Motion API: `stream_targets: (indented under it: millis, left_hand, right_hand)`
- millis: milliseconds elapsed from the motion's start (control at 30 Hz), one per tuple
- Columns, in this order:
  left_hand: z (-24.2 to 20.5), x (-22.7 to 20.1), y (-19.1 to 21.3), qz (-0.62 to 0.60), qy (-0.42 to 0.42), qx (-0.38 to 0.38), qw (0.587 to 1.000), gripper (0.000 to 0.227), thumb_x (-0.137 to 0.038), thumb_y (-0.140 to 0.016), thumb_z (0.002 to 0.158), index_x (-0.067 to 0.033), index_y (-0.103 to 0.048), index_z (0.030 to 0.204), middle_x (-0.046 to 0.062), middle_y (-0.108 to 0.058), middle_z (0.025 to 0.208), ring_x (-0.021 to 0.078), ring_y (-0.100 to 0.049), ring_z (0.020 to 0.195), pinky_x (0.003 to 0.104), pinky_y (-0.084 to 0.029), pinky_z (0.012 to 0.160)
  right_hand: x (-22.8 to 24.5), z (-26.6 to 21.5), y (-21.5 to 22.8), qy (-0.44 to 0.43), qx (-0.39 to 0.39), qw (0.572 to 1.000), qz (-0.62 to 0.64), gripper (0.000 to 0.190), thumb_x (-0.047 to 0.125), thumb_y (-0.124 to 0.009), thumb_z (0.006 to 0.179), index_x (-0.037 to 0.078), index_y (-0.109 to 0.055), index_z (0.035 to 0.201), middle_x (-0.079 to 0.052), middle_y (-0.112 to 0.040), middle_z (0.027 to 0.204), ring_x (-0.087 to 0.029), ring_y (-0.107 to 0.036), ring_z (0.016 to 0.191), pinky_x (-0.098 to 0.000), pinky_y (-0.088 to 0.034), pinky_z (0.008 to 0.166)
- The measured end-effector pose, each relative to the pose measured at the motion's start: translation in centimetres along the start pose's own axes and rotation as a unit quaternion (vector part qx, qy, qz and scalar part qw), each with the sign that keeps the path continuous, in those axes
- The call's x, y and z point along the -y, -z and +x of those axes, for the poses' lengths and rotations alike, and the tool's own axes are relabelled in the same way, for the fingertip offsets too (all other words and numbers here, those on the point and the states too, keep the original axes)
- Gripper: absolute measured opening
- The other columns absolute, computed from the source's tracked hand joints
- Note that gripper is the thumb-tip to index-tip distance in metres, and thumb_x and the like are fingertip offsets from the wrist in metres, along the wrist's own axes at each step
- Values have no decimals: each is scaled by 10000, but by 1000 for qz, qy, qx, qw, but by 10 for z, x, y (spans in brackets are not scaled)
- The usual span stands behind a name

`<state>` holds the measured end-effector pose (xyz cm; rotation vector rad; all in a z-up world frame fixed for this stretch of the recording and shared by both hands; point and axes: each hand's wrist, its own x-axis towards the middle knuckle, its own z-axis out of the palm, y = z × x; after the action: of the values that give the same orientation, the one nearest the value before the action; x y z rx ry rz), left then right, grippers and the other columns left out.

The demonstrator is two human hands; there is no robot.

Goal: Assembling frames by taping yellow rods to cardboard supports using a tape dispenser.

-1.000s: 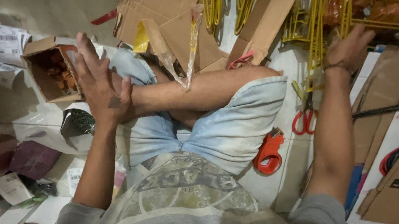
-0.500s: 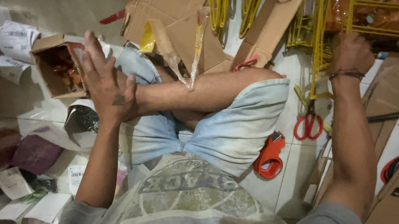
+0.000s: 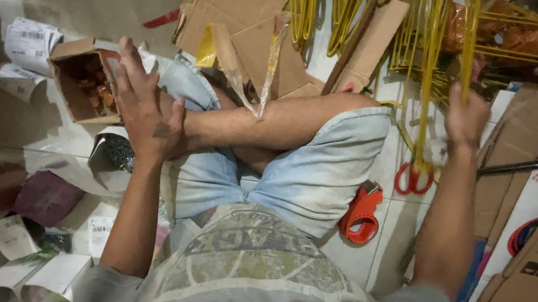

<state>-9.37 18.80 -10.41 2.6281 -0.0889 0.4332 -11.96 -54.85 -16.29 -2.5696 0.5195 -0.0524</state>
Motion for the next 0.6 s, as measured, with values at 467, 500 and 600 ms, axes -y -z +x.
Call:
stream_targets:
  millis: [467,500,600]
  left_hand:
    - [1,-73,-85,-141,-33,-9,989,758,-362,-1011,958,-95,-682,1586,272,-277,1822,488,-360,1658,600,-417,1294]
    - [-2,-110,-106,-243,-48,-5,969,802,-378,-987,968,-144,-613,1638,239,-287,1829,434,-361,1668,572,-438,1284]
    - [-7,-151,-137,-433,-80,-13,898,900,-409,-939,990,-242,-474,1741,172,-305,1843,325,-362,1687,516,-480,1264]
  right_hand:
    - [19,-328,50,-97,-244,962,-72,337,246,-957,1162,49,-782,953,-219,-673,804,-404,-685,744,-420,-489,699]
    - [31,-326,47,-85,-262,960,-39,339,261,-978,1128,43,-787,954,-207,-660,785,-366,-665,729,-396,-472,697]
    - [74,-305,31,-31,-295,955,1,335,246,-1059,1027,48,-801,947,-186,-681,773,-343,-690,727,-366,-490,689]
